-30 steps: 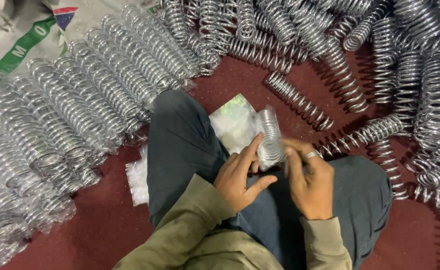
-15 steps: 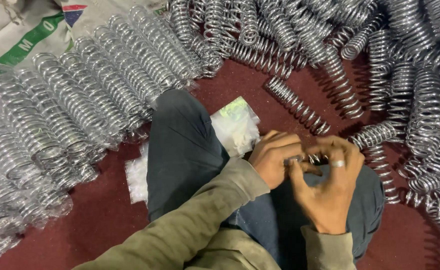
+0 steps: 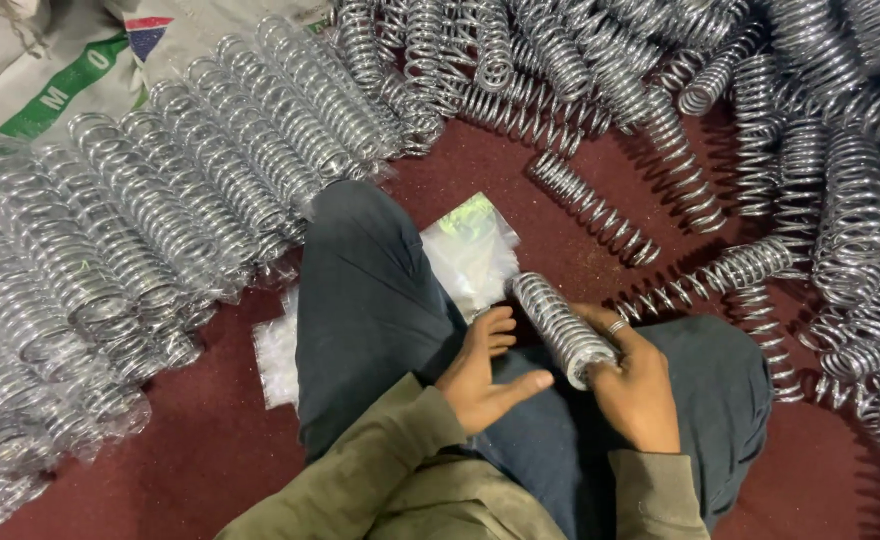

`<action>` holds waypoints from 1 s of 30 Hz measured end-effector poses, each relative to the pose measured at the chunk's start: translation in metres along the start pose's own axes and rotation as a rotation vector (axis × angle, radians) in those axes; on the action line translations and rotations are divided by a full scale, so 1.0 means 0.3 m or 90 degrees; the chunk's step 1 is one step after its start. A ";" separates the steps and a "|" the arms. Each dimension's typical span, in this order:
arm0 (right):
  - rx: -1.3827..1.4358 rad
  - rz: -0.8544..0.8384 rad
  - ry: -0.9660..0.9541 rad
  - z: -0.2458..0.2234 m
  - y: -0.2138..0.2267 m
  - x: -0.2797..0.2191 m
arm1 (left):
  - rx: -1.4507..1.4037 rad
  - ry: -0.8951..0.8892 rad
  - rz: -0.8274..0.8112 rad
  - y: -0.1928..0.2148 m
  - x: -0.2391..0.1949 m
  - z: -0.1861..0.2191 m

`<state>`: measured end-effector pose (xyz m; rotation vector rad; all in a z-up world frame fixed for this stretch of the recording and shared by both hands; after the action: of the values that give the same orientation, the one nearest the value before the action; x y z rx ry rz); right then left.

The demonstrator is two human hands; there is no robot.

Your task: Bagging individual metal springs into small plastic bags while sitting on the floor.

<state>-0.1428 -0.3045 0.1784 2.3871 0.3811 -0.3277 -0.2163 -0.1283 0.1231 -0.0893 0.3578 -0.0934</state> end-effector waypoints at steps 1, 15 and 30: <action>0.001 0.001 0.000 -0.024 -0.008 -0.013 | 0.002 0.000 -0.001 0.014 0.014 0.010; 0.305 -0.071 0.187 -0.350 -0.104 -0.241 | -0.119 -0.135 0.425 0.550 0.089 0.261; -0.109 0.047 0.168 0.083 0.049 0.327 | 0.763 -0.089 0.576 1.032 0.107 0.096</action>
<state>-0.0501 -0.3138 0.1361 2.2729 0.4208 0.0543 -0.1528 0.1772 0.1067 1.2413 0.1302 0.5981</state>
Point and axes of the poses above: each hand's wrist, its own x-axis towards the middle knuckle, its own y-axis out of the back of the hand, z = x × y, the point moved 1 cm from there along x, towards the middle knuckle, and after that the axes turned 2 degrees about -x, right-handed, at the moved point
